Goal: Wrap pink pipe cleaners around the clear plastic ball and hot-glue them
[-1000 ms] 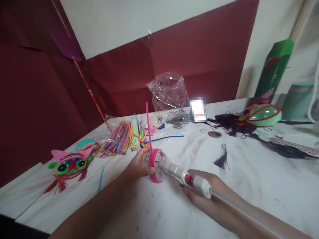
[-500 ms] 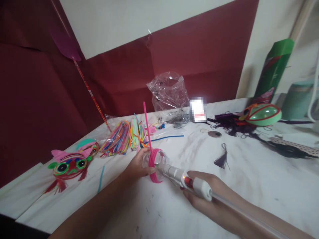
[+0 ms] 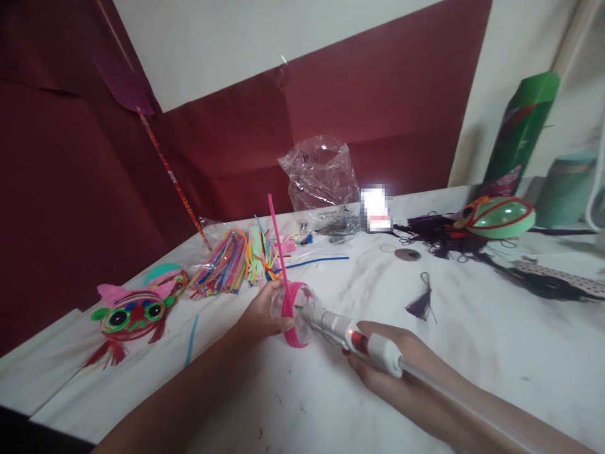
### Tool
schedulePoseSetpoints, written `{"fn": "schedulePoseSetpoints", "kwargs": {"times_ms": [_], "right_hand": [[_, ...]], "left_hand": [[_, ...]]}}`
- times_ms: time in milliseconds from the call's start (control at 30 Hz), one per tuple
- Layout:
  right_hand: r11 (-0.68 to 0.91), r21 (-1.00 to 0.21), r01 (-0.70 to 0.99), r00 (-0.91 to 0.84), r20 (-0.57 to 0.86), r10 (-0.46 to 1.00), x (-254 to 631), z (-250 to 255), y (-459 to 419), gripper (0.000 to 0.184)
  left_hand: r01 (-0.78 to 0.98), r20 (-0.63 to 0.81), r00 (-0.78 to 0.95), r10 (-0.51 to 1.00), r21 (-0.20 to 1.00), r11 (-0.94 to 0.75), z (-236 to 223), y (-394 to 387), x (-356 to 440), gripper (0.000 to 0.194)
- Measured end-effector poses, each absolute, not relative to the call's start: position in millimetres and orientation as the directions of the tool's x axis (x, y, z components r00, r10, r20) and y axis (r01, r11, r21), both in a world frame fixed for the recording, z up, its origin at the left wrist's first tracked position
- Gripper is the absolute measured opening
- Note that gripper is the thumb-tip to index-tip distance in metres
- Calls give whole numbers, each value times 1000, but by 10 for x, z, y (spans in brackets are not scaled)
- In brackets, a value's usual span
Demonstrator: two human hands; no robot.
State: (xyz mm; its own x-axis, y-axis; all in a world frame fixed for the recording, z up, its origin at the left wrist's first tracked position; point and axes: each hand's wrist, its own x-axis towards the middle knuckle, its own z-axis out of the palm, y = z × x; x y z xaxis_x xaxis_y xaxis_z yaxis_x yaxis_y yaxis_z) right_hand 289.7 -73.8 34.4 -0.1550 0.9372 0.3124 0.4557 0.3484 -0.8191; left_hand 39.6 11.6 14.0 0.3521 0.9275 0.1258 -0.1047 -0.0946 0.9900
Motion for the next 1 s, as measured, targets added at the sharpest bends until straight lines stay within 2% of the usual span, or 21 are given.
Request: {"fn": "schedulePoseSetpoints", "kwargs": {"times_ms": [300,633,833,1000], "right_hand": [[335,-831,443,-176,286,942,2893,320,-728,20],[363,-824,435,-151,331,931,2896,346,-726,20],[347,-832,433,-199,287,937,2904,332,-737,17],[328,-841,431,-146,294,945,2905,360,-772,18]], "left_hand": [[-62,109,316,942,994,-95,148,97,407,79],[-82,114,323,940,992,-93,122,104,397,80],[-93,139,354,925,989,-113,125,127,397,75],[-95,145,367,919,988,-118,98,149,388,77]]}}
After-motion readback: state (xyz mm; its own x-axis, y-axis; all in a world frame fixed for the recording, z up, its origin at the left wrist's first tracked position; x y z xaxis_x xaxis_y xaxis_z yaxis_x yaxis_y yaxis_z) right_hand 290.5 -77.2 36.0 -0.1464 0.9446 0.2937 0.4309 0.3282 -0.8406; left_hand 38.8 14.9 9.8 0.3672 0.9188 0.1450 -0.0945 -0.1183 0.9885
